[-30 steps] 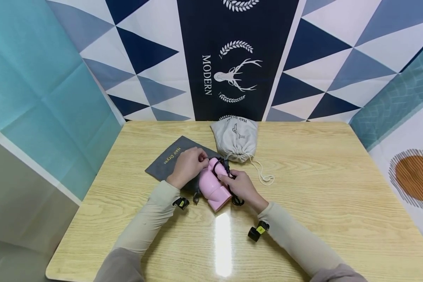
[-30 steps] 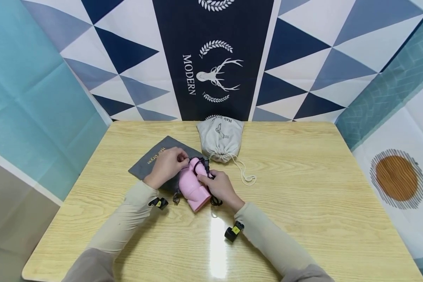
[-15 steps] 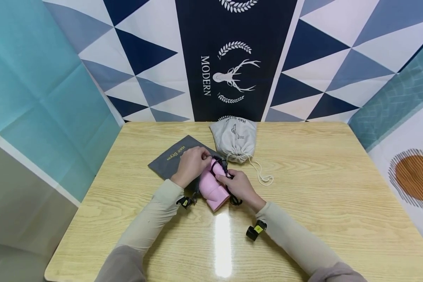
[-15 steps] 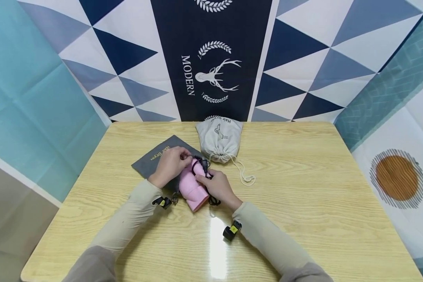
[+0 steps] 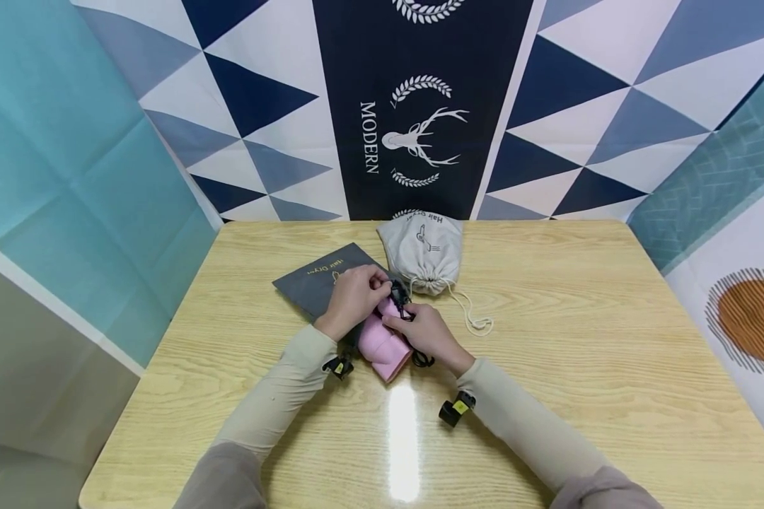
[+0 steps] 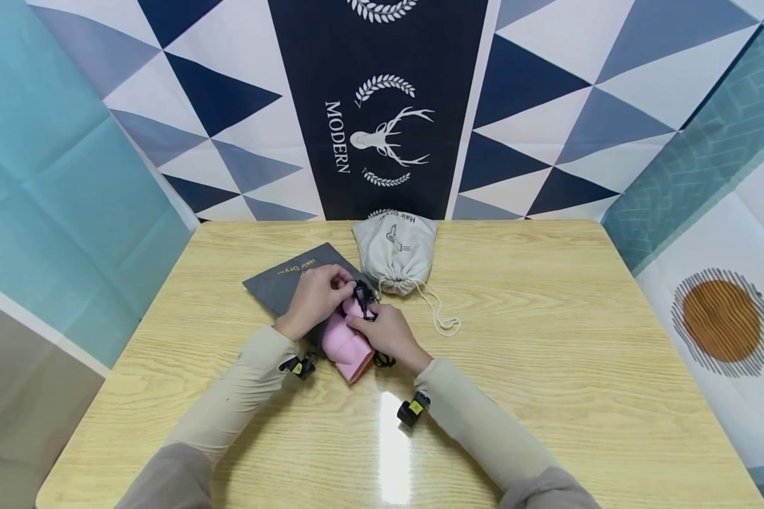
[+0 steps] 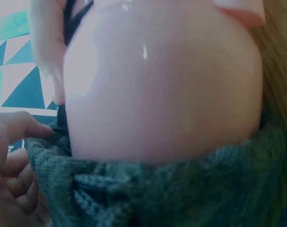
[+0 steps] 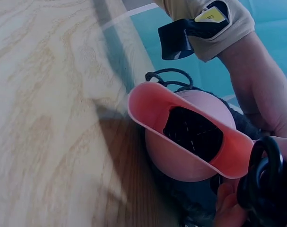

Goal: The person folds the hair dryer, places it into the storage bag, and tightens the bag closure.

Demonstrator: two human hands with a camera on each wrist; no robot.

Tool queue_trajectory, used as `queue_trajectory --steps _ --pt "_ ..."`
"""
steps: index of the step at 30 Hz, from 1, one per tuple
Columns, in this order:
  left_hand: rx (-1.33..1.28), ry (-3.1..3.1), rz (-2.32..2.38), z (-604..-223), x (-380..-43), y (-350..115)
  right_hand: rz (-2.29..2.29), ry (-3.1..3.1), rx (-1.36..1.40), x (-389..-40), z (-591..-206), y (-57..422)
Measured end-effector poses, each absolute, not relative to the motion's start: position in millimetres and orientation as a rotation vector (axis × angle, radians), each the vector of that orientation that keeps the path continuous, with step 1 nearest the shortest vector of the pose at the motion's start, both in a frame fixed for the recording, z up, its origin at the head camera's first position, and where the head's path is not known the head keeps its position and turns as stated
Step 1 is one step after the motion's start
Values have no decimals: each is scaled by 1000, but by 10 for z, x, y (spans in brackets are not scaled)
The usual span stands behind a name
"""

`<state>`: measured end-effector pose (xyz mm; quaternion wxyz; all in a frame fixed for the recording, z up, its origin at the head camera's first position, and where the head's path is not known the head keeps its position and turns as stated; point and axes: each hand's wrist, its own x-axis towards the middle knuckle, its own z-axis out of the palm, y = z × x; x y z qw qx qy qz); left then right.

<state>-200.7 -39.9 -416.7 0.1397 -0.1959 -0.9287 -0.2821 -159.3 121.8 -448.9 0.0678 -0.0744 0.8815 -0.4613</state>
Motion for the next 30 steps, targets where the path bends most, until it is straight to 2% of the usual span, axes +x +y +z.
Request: queue_trajectory --steps 18,30 --pt "-665 -2667 -591 -4278 -1725 -629 -1455 2602 21 -1555 -4541 1254" --pt "-554 -2723 -742 -4273 -1698 -736 -1757 2146 -21 -1441 -4517 1590"
